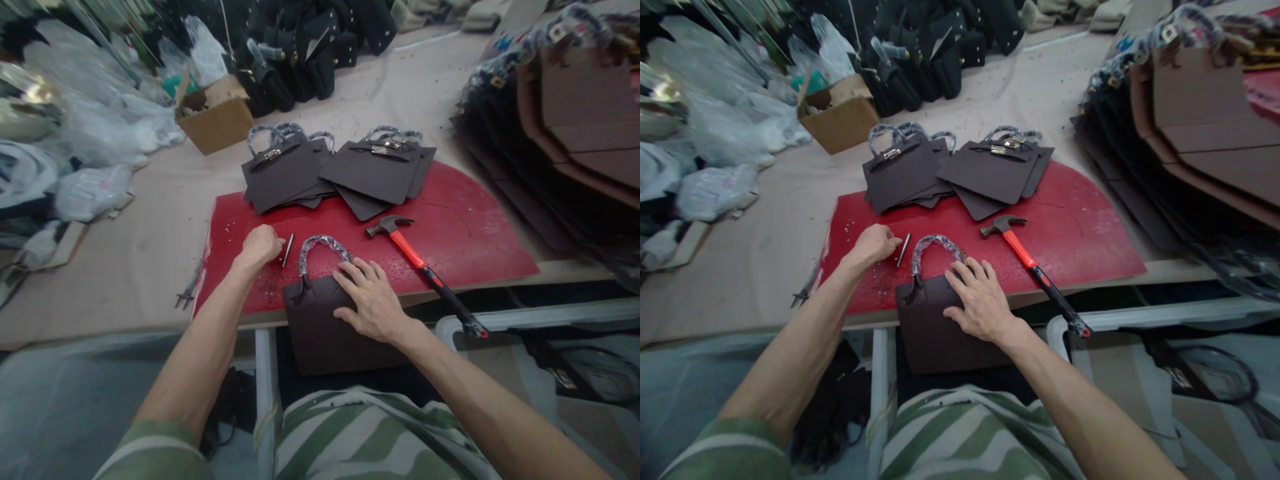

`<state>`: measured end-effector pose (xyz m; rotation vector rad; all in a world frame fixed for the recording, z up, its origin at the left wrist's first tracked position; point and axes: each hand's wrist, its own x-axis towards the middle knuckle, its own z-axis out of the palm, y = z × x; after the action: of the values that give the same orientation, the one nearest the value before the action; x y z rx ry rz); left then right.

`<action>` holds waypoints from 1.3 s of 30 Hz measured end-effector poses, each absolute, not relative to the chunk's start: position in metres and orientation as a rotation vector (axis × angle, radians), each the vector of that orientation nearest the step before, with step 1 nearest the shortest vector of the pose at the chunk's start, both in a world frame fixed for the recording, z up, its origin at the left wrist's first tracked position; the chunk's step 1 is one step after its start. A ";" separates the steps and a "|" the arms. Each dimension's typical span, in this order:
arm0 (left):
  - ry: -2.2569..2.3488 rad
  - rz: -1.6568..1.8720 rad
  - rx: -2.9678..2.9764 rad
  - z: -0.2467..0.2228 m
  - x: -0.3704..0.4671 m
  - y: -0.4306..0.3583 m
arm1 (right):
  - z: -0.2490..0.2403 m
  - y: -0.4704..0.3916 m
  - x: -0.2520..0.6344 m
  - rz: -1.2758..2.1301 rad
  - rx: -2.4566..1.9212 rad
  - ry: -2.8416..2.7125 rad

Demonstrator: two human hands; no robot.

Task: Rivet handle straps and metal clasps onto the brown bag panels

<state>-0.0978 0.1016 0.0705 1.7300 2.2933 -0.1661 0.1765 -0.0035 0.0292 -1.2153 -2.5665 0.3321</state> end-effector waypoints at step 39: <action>1.490 1.386 1.406 0.024 -0.006 -0.028 | 0.026 -0.006 0.174 0.275 -1.209 -2.546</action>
<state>-0.0061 -0.0277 0.0241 1.4058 1.4900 1.3865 0.1745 -0.0058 0.0260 -1.2094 -2.5459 0.2754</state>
